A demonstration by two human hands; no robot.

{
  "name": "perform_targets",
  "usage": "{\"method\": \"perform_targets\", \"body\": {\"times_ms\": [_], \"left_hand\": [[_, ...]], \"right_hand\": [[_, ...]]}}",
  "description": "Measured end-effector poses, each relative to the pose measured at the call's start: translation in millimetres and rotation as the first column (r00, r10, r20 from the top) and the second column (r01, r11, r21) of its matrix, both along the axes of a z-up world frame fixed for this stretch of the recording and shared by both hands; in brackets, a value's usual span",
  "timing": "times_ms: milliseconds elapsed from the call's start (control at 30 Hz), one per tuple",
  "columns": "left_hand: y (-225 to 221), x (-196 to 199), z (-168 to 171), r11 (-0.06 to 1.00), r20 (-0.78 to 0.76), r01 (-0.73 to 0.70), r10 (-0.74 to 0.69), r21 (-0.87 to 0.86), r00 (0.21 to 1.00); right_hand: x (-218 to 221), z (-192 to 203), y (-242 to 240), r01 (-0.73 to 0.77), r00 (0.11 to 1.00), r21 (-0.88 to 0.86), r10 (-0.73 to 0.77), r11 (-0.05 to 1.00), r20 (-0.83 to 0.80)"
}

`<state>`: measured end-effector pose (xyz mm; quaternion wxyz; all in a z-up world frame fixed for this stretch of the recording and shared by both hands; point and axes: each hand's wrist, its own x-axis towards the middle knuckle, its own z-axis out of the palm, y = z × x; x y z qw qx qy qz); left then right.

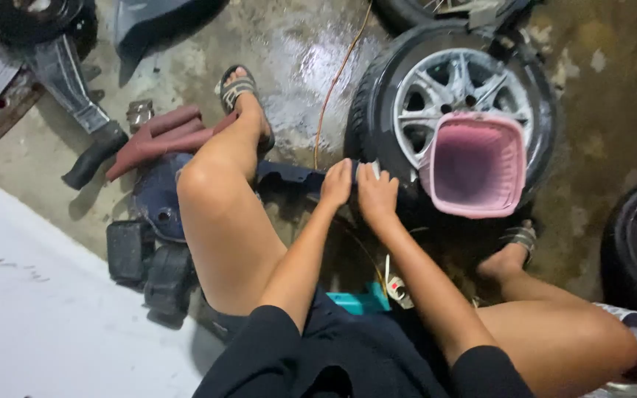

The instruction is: The person sits on the floor and scrubs a black plastic part with a white pad, repeatedly dipping the pad into a pink bucket. The person flips the part to clean both sides and continues scrubbing until the end of the clip.

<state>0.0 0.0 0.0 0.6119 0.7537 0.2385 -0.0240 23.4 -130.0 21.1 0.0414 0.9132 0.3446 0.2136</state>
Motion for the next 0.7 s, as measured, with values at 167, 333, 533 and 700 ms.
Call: {"method": "perform_targets", "body": {"times_ms": [167,333,533,700], "left_hand": [[12.5,16.6,-7.4,0.981,-0.043,0.011,-0.019,-0.194,0.999],[27.2,26.3,-9.8,0.95,-0.117,0.105,-0.145,-0.294,0.983],[10.7,26.4,-30.5,0.993,-0.078,-0.036,0.027,-0.11,0.997],[22.1,20.8,6.5,0.997,-0.216,-0.003,-0.015,-0.083,0.976]], "right_hand": [[2.8,3.4,-3.1,0.021,0.989,0.006,-0.02,1.0,-0.148],[1.8,5.7,-1.5,0.02,0.984,0.022,-0.016,1.0,-0.178],[-8.4,18.6,-4.3,0.009,0.983,0.001,-0.009,1.0,-0.185],[-2.9,14.1,-4.0,0.019,0.975,-0.022,-0.023,1.0,-0.221]]}}
